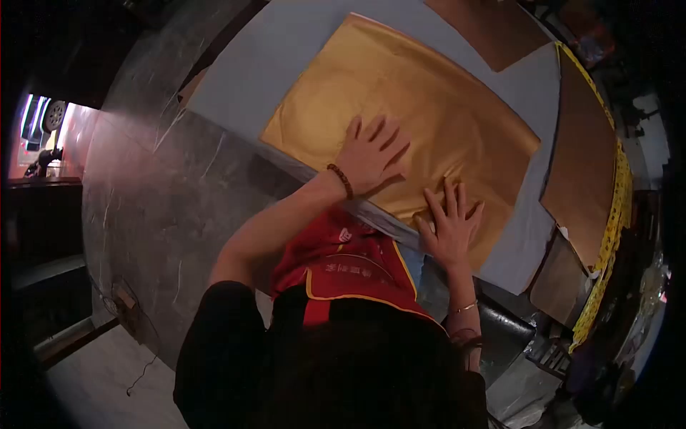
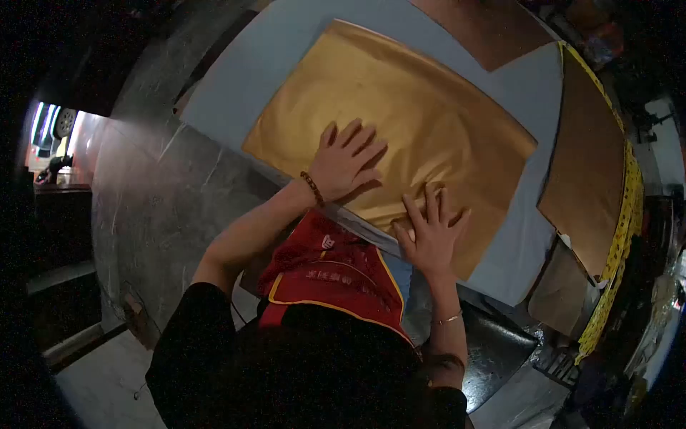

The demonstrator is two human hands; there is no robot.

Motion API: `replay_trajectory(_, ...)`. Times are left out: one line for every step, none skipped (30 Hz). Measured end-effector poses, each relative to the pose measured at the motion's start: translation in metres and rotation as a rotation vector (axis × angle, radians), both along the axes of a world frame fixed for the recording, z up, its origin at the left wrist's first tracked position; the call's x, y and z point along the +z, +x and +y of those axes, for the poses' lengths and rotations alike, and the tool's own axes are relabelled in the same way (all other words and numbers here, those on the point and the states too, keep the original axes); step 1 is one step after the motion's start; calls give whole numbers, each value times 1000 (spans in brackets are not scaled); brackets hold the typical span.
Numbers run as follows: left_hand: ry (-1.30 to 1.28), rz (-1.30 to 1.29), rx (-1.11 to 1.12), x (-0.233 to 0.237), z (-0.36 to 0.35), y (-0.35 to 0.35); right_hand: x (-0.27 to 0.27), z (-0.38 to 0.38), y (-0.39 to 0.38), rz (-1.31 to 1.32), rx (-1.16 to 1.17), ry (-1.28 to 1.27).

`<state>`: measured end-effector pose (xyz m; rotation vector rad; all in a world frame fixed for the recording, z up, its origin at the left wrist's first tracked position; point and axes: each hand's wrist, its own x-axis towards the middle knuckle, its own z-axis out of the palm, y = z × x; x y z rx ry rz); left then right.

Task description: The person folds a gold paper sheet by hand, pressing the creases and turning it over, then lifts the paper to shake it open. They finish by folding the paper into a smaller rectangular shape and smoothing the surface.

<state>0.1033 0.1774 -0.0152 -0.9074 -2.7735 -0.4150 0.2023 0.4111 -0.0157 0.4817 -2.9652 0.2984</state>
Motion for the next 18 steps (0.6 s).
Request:
replay_trajectory(-26,49,106,-6,5,-2,0,0,0,5,-15,8)
replay_trajectory(-44,32,159,-15,6,-6,0,-1,0,-7,-13,3)
replay_trajectory(-80,16,177,-15,6,-8,1,-1,0,-21,-13,-1)
replay_trajectory(-115,-1,192,-14,6,-9,4,-2,0,-43,-21,2)
replay_trajectory(-92,-11,187,-15,7,-10,4,-2,0,-43,-45,10)
replay_trajectory(-100,-3,194,-14,7,-10,4,-1,0,-39,-25,-11)
replay_trajectory(-109,5,203,-15,8,-10,3,1,0,-34,-3,-33)
replay_trajectory(-120,-6,197,-15,8,-10,4,2,1,-94,-19,23)
replay_trajectory(-128,-21,202,-14,8,-10,8,5,4,-94,-39,28)
replay_trajectory(-136,-36,208,-13,9,-10,13,8,7,-111,-59,61)
replay_trajectory(-157,-36,206,-12,10,-10,16,12,10,-127,-77,94)
replay_trajectory(-132,-20,199,-14,9,-10,16,17,14,-128,-91,99)
replay_trajectory(-107,-5,193,-16,9,-11,14,27,19,-122,-159,96)
replay_trajectory(-120,3,194,-18,9,-11,10,35,25,-117,-224,92)
replay_trajectory(-118,4,188,-17,9,-11,10,40,29,-87,-289,81)
replay_trajectory(-121,4,193,-17,10,-11,8,42,29,-87,-293,81)
replay_trajectory(-125,4,197,-17,9,-11,5,42,27,-56,-393,9)
replay_trajectory(-108,10,184,-19,7,-11,6,41,22,-24,-491,-63)
